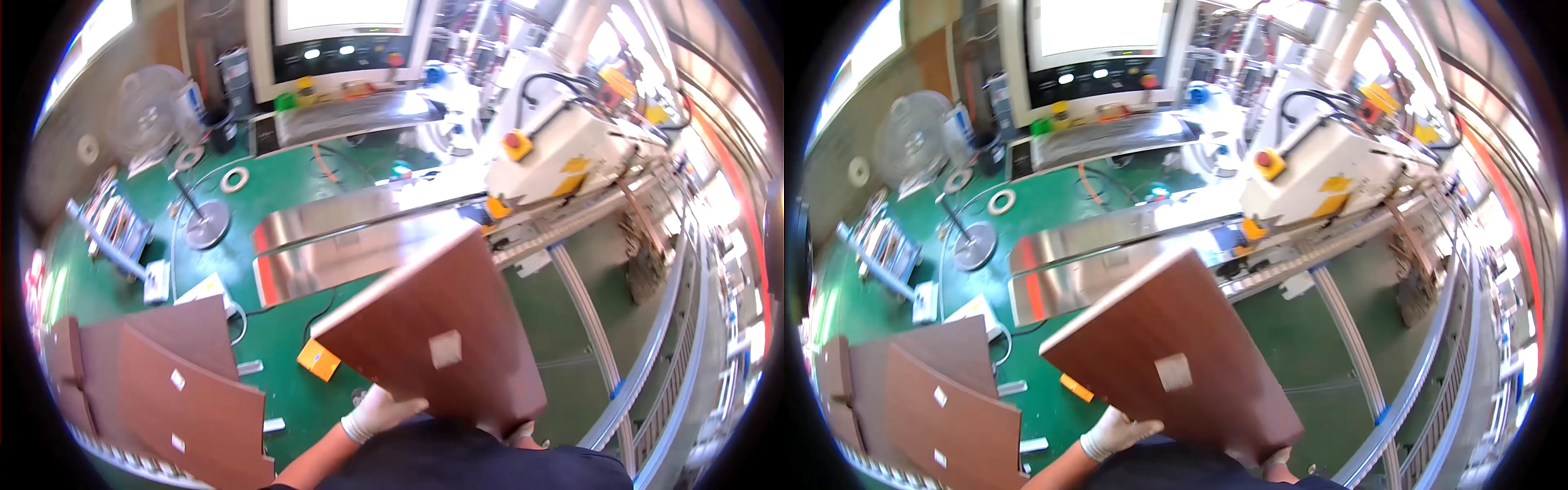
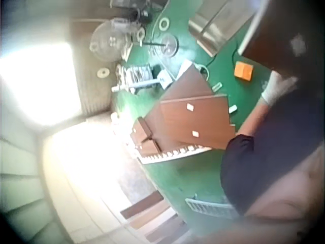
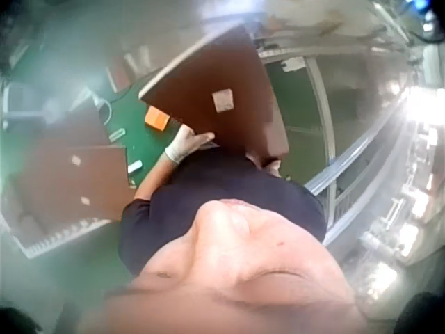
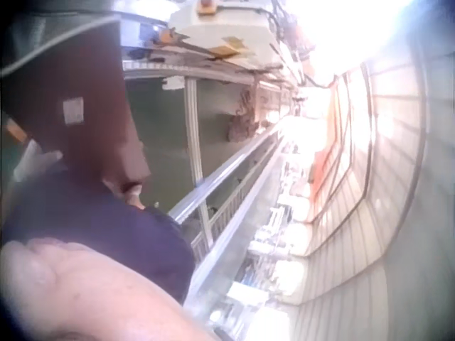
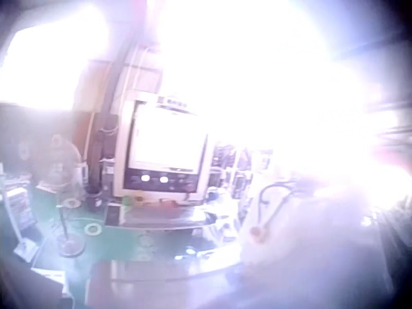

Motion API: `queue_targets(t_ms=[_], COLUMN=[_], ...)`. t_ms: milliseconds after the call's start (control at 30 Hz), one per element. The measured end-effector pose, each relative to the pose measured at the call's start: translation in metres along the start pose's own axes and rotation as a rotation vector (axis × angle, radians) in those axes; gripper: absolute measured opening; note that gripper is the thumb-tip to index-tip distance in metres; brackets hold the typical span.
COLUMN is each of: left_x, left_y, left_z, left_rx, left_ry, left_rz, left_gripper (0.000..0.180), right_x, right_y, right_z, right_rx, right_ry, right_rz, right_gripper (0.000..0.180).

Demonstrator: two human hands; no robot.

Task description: The person picks up wooden panels from a work table and feeds each panel into an edge banding machine by hand.

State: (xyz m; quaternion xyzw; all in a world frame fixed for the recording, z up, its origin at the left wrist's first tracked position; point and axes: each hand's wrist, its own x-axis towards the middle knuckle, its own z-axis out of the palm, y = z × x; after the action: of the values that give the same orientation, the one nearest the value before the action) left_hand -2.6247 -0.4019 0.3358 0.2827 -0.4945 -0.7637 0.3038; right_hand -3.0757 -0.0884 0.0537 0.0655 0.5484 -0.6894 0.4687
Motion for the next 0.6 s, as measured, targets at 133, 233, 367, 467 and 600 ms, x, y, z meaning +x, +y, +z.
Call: queue_targets(t_ms=[133, 233, 367, 467, 600], left_x=[0.028, 0.057, 0.097, 0.125, 0.154], left_y=[0.030, 0.033, 0.002, -0.050, -0.102], left_z=[0.028, 0.029, 0.014, -0.014, -0.042], left_rx=[0.449, 0.515, 0.065, -0.166, -0.280], left_ry=[-0.320, -0.425, -0.178, -0.047, 0.065], left_rz=[0.138, 0.108, -0.074, -0.288, -0.351], left_gripper=[0.021, 0.026, 0.031, 0.043, 0.050], right_x=[-0.031, -0.043, -0.067, -0.100, -0.108], right_y=[0.031, 0.042, 0.056, 0.031, 0.033], right_z=[-0.016, -0.028, -0.078, -0.021, -0.056], right_rx=[0.136, 0.225, 0.322, 0.202, 0.077], right_ry=[-0.044, -0.084, 0.296, 0.657, 0.572], right_rz=[-0.070, -0.205, -0.208, -0.127, -0.142], right_gripper=[0.071, 0.072, 0.075, 0.075, 0.073])
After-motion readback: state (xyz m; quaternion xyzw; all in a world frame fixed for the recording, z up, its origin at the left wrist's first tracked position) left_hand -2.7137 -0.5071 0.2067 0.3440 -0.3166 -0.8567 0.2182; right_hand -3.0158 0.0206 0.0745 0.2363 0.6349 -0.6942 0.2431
